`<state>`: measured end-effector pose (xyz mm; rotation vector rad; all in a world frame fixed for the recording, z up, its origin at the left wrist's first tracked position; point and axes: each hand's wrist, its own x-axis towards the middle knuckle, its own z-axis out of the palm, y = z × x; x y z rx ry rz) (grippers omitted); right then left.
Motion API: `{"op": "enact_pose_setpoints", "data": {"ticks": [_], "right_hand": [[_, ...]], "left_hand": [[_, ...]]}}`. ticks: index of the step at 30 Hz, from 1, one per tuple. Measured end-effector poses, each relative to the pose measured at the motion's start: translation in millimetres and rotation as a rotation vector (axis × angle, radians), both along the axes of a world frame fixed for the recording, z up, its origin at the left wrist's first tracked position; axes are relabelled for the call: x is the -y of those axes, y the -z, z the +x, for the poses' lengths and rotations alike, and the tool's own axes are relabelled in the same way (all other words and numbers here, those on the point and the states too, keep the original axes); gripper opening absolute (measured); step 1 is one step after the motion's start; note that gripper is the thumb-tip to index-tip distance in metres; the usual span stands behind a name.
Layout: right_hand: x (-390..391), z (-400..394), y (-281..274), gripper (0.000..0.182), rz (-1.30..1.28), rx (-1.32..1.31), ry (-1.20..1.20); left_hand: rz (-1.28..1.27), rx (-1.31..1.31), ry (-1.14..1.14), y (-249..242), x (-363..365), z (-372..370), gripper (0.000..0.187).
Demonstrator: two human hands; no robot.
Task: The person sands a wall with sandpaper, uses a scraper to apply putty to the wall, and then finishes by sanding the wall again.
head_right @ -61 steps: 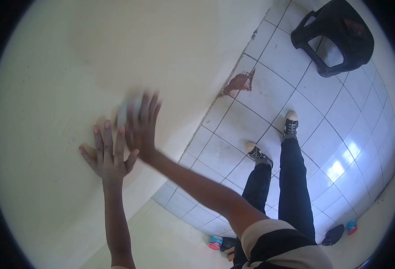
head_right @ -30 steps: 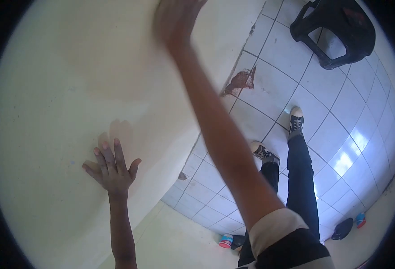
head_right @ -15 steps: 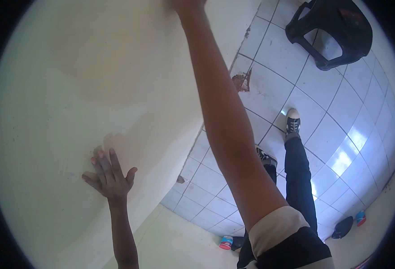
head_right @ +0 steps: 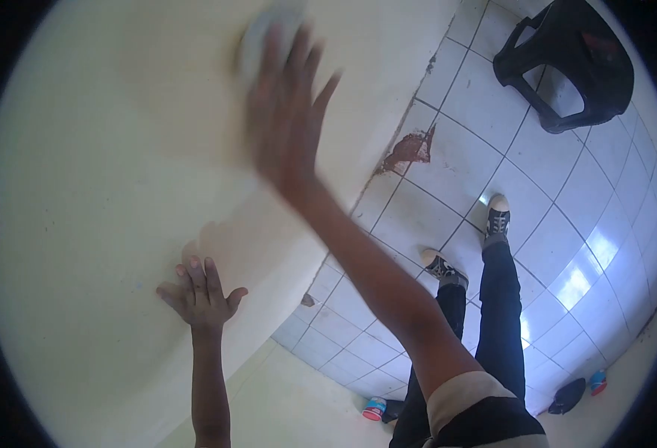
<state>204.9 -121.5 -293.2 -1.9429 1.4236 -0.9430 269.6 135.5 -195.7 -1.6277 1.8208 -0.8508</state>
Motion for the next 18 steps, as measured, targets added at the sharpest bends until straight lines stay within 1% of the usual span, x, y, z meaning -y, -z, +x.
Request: {"op": "enact_pose_setpoints", "data": {"ticks": [1, 2, 3, 4, 6, 7, 9, 10, 11, 12, 13, 14, 15, 17, 18], "right_hand": [[49.0, -7.8, -7.9, 0.058, 0.087, 0.345, 0.001], [76.2, -14.5, -9.9, 0.059, 0.178, 0.689, 0.004], [71.5, -11.4, -7.2, 0.059, 0.18, 0.686, 0.001], [60.1, -4.2, -4.5, 0.058, 0.086, 0.673, 0.019], [22.1, 14.0, 4.3, 0.062, -0.096, 0.647, 0.065], [-23.9, 15.4, 3.2, 0.066, 0.013, 0.732, -0.058], [-148.6, 11.0, 20.6, 0.08, 0.067, 0.749, -0.361], [-209.6, 4.4, 28.8, 0.081, 0.23, 0.723, -0.567], [-226.5, -7.4, 28.6, 0.08, 0.264, 0.682, -0.667], [-226.9, -18.3, 24.7, 0.079, 0.304, 0.642, -0.766], [-218.1, -14.5, 30.1, 0.08, 0.233, 0.664, -0.666], [-186.1, -9.1, 28.8, 0.082, 0.162, 0.68, -0.57], [-144.9, -2.9, 24.5, 0.084, 0.105, 0.666, -0.448], [-41.3, 3.3, 7.1, 0.083, 0.03, 0.511, -0.21], [4.2, 2.3, 4.8, 0.08, -0.023, 0.612, -0.087]], "left_hand": [[-0.001, -0.003, -0.005, 0.7, 0.6, 0.0, 0.072], [-0.009, 0.01, 0.001, 1.0, 1.9, -0.2, 0.072], [-0.02, 0.026, 0.006, 1.1, 3.5, -0.4, 0.072], [-0.017, 0.023, 0.002, 0.4, 5.5, -0.6, 0.072], [0.002, 0.057, 0.084, -3.5, 8.2, -0.7, 0.077], [0.008, 0.059, 0.086, -3.9, 6.4, -1.2, 0.077], [-0.026, -0.065, 0.093, -3.1, 1.8, 1.6, 0.079], [-0.023, -0.058, 0.102, -3.6, 0.6, 1.9, 0.079], [-0.013, -0.057, 0.087, -3.6, 0.0, 0.8, 0.079], [0.002, -0.055, 0.071, -5.3, -0.5, 0.4, 0.079], [0.007, -0.049, 0.083, -5.7, 0.5, 0.6, 0.08], [0.007, -0.049, 0.086, -6.2, 1.2, 1.3, 0.08], [0.011, -0.03, 0.078, -5.8, 1.7, 1.1, 0.08], [0.014, -0.021, 0.067, -5.0, 3.7, -1.3, 0.08], [0.014, 0.004, 0.062, -5.5, 5.7, -2.8, 0.081]]}}
